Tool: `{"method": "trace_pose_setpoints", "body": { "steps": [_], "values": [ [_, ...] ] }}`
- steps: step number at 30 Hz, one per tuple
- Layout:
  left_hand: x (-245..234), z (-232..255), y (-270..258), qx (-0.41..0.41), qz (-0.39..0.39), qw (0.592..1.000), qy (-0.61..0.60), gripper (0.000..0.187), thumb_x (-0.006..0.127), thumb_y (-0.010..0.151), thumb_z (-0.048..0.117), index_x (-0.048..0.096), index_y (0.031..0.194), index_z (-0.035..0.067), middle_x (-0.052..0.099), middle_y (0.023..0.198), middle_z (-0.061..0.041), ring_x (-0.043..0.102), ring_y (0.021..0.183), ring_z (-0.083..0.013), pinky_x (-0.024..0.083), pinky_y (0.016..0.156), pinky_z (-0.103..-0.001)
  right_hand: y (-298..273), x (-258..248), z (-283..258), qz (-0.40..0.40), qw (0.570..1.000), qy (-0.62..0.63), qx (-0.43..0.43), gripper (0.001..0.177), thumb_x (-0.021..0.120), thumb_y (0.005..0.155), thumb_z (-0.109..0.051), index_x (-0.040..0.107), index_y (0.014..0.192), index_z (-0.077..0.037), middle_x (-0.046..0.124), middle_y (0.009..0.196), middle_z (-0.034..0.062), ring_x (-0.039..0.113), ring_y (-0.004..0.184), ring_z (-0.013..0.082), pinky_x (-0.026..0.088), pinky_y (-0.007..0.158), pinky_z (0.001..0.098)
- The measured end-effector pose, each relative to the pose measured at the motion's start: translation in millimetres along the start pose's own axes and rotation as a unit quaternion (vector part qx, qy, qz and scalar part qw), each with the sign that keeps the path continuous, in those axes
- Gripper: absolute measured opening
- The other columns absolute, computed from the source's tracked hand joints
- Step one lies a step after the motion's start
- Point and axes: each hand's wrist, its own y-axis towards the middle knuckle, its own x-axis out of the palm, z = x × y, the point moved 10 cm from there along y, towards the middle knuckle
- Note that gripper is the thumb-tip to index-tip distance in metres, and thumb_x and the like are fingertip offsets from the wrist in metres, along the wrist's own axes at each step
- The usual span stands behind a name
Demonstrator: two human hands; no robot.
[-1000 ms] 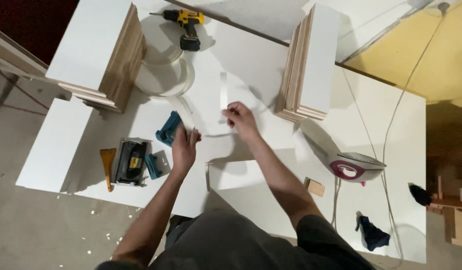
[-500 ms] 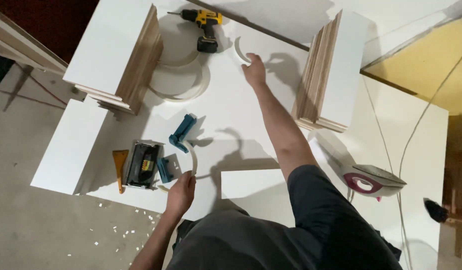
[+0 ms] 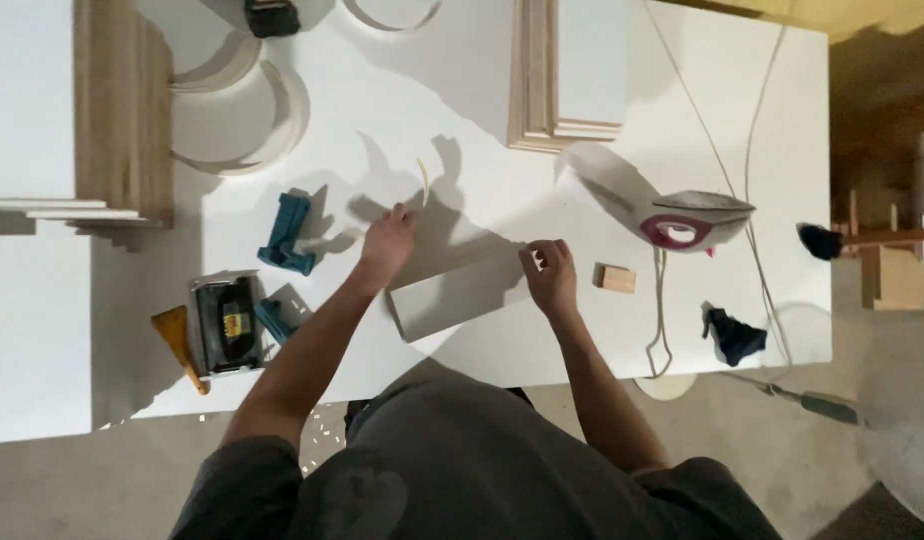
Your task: Applying and finishing edge banding on a wooden board using an iron, trimmer, and sander
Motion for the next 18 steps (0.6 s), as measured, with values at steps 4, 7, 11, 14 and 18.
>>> {"method": "trace_pose_setpoints", "body": {
  "steps": [4,7,11,14,18],
  "values": [
    [49.9,-13.1,75.8,0.021,0.049,0.991,0.124,0.031,0.046,0.105,0.014,0.061,0.131,0.009,0.055,0.128,-0.01,0.065,0.113,-0.0285,0.052,0.089,-0.041,-23.2,-21.8,36.2,-0.099,0.989,0.051,0.1,0.061,0.078,0.094,-0.04,0.058,0.136,-0.001,0.062,0.124,0.0227,0.065,0.118,0.0372,0.057,0.098,0.0505],
    [-21.1,12.5,30.3,0.029,0.166,0.981,0.099,0.045,0.069,0.096,0.028,0.061,0.134,0.005,0.057,0.121,-0.014,0.063,0.111,-0.0334,0.052,0.089,-0.045,-35.8,-2.8,44.9,-0.225,0.945,0.15,0.184,0.082,0.078,0.092,-0.047,0.046,0.149,0.003,0.054,0.146,0.0282,0.05,0.139,0.039,0.043,0.117,0.0502],
    [-64.9,0.6,-68.1,0.002,0.314,0.948,-0.052,0.049,0.074,0.098,0.032,0.063,0.134,0.001,0.059,0.119,-0.018,0.068,0.106,-0.0379,0.057,0.085,-0.043,-41.3,1.9,8.0,-0.301,0.898,0.249,0.203,0.088,0.07,0.095,-0.052,0.037,0.155,0.003,0.044,0.155,0.0292,0.038,0.148,0.0428,0.032,0.123,0.0564],
    [-33.2,-21.3,-157.7,-0.194,0.208,0.921,-0.267,0.07,0.055,0.108,0.059,0.056,0.139,-0.004,0.063,0.125,-0.028,0.066,0.116,-0.0419,0.055,0.098,-0.048,-46.3,19.9,25.5,-0.345,0.885,0.256,0.181,0.088,0.066,0.096,-0.061,0.04,0.155,-0.001,0.049,0.152,0.0269,0.041,0.146,0.0423,0.031,0.122,0.06],
    [41.6,42.8,-233.9,-0.345,0.101,0.765,-0.534,0.095,0.059,0.097,0.07,0.036,0.156,-0.001,0.039,0.153,-0.036,0.048,0.134,-0.0491,0.042,0.116,-0.054,-40.8,20.7,31.7,-0.37,0.911,0.15,0.102,0.099,0.041,0.097,-0.082,0.042,0.154,-0.002,0.054,0.146,0.029,0.047,0.141,0.0426,0.038,0.118,0.056]
  ]
}}
